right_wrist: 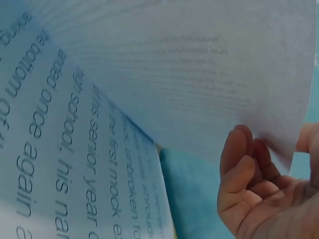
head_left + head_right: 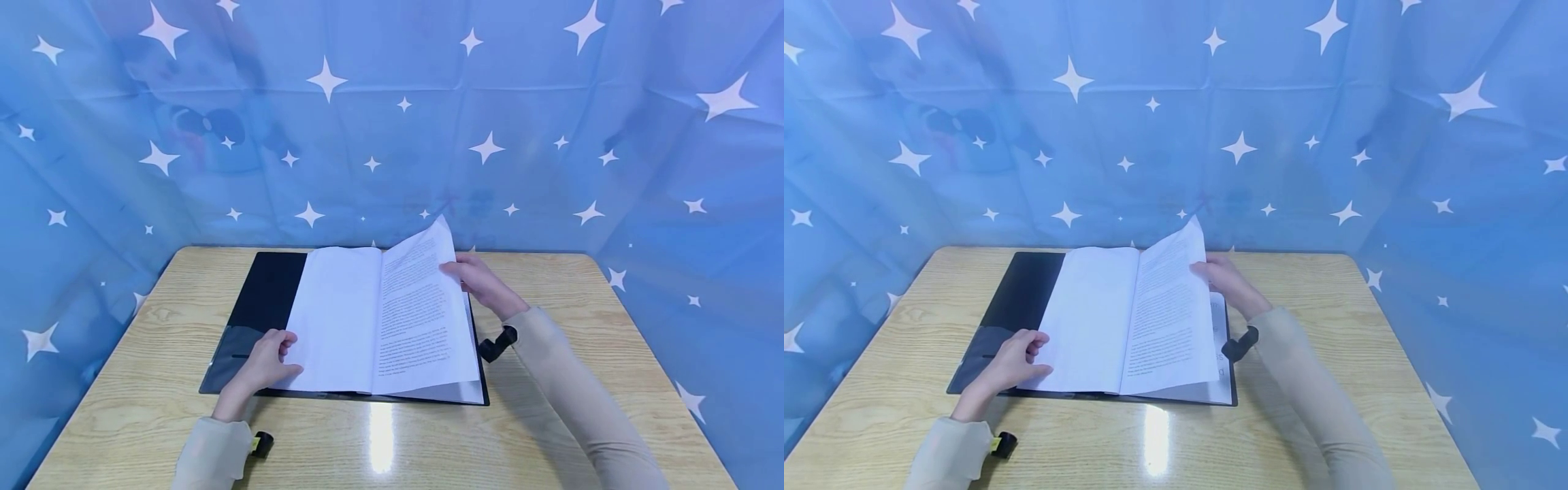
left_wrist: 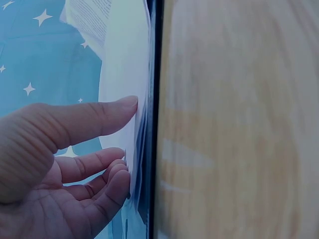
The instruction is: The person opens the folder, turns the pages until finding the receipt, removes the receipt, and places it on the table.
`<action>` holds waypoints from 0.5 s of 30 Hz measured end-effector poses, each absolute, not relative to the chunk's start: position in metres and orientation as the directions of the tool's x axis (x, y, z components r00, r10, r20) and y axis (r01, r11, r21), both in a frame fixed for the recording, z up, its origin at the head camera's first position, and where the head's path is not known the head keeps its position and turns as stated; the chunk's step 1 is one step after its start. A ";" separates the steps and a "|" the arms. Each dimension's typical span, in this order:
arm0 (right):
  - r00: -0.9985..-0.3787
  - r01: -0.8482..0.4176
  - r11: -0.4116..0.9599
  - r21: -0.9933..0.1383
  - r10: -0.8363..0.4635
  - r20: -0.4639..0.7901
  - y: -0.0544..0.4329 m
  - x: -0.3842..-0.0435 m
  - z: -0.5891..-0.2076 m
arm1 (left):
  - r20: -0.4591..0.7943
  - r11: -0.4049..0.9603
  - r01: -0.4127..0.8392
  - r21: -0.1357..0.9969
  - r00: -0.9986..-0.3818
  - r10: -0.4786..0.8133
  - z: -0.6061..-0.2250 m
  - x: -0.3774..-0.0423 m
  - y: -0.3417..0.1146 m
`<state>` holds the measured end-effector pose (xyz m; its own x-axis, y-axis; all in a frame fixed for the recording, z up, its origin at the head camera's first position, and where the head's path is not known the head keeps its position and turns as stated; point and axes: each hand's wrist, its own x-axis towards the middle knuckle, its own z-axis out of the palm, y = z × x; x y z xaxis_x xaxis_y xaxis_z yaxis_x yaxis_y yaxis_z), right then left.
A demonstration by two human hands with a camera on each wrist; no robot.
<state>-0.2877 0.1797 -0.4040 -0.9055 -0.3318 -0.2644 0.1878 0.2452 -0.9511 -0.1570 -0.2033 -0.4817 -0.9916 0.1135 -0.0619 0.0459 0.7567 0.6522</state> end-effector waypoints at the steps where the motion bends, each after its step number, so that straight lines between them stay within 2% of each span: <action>1: -0.904 0.188 0.242 -0.952 -0.337 -0.264 0.178 -0.287 -0.403 | -0.061 0.757 0.046 0.652 -0.992 0.113 -0.482 -0.157 -0.203; 15: -0.884 0.222 0.145 -0.964 -0.387 -0.262 0.156 -0.283 -0.389 | -0.056 0.750 0.052 0.660 -0.991 0.118 -0.482 -0.157 -0.203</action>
<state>-0.2830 0.1562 -0.3892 -0.8841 -0.3872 -0.2617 0.2218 0.1454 -0.9642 -0.1570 -0.2034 -0.4824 -0.9915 0.1177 -0.0560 0.0518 0.7497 0.6597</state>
